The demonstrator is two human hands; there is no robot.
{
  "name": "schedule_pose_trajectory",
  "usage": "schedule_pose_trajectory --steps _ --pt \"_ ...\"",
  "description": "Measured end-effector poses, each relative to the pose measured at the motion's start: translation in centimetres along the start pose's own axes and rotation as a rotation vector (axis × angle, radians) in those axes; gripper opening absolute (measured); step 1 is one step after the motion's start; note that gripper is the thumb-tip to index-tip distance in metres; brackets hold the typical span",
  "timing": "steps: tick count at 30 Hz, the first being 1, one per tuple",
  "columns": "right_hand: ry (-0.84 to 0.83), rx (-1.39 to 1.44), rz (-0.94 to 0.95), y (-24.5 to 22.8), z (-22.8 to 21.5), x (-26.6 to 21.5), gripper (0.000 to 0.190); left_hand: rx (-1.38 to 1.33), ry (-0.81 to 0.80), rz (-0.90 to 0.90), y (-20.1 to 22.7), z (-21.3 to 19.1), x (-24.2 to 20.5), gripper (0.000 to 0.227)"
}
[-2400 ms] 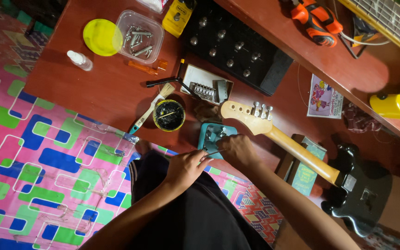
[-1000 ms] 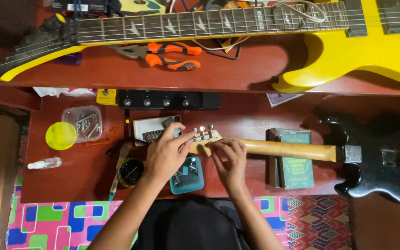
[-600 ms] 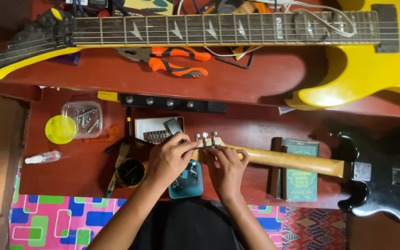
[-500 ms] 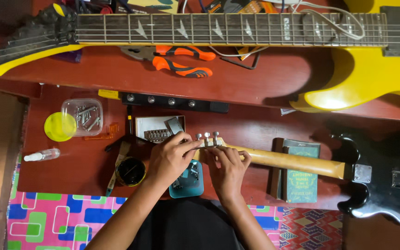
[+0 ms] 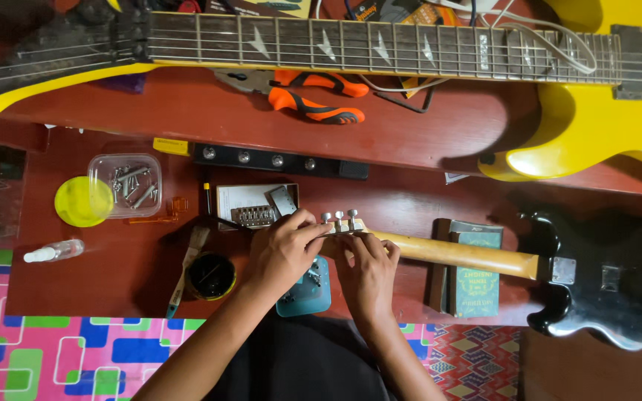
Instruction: The person installs tuning pegs onto the headstock of a guitar neck. They place each peg into its hole, then use a screwdriver to tighten the screws securing them. The person repeats this process for all six tuning pegs.
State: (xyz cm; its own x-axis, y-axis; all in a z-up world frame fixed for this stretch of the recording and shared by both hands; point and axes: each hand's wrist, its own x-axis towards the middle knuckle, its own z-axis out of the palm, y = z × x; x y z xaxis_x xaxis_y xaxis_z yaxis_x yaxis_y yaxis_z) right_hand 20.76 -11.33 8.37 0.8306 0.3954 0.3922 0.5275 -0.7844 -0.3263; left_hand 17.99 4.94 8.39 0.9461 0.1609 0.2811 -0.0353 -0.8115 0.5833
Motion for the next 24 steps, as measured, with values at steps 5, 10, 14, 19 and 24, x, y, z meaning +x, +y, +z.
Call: schedule_pose_trajectory --steps 5,10,14,19,24 --pt "-0.083 -0.085 0.085 -0.4 0.4 -0.3 0.009 -0.051 -0.001 0.022 -1.5 2.6 -0.9 0.006" --pt "-0.133 -0.123 0.191 -1.3 0.1 0.1 0.012 -0.043 -0.008 0.031 -1.3 2.0 -0.7 0.007" --pt "-0.151 -0.038 0.311 -1.7 0.2 0.1 0.018 -0.027 -0.024 0.056 -0.9 0.1 -0.3 0.007" --pt "-0.115 0.020 0.339 0.1 1.3 -1.2 0.022 -0.072 -0.115 0.034 -0.8 -0.5 -0.2 0.011" --pt "-0.098 0.299 0.475 -0.7 -0.5 -1.6 0.010 -0.329 -0.220 -0.064 0.2 -3.2 1.0 0.018"
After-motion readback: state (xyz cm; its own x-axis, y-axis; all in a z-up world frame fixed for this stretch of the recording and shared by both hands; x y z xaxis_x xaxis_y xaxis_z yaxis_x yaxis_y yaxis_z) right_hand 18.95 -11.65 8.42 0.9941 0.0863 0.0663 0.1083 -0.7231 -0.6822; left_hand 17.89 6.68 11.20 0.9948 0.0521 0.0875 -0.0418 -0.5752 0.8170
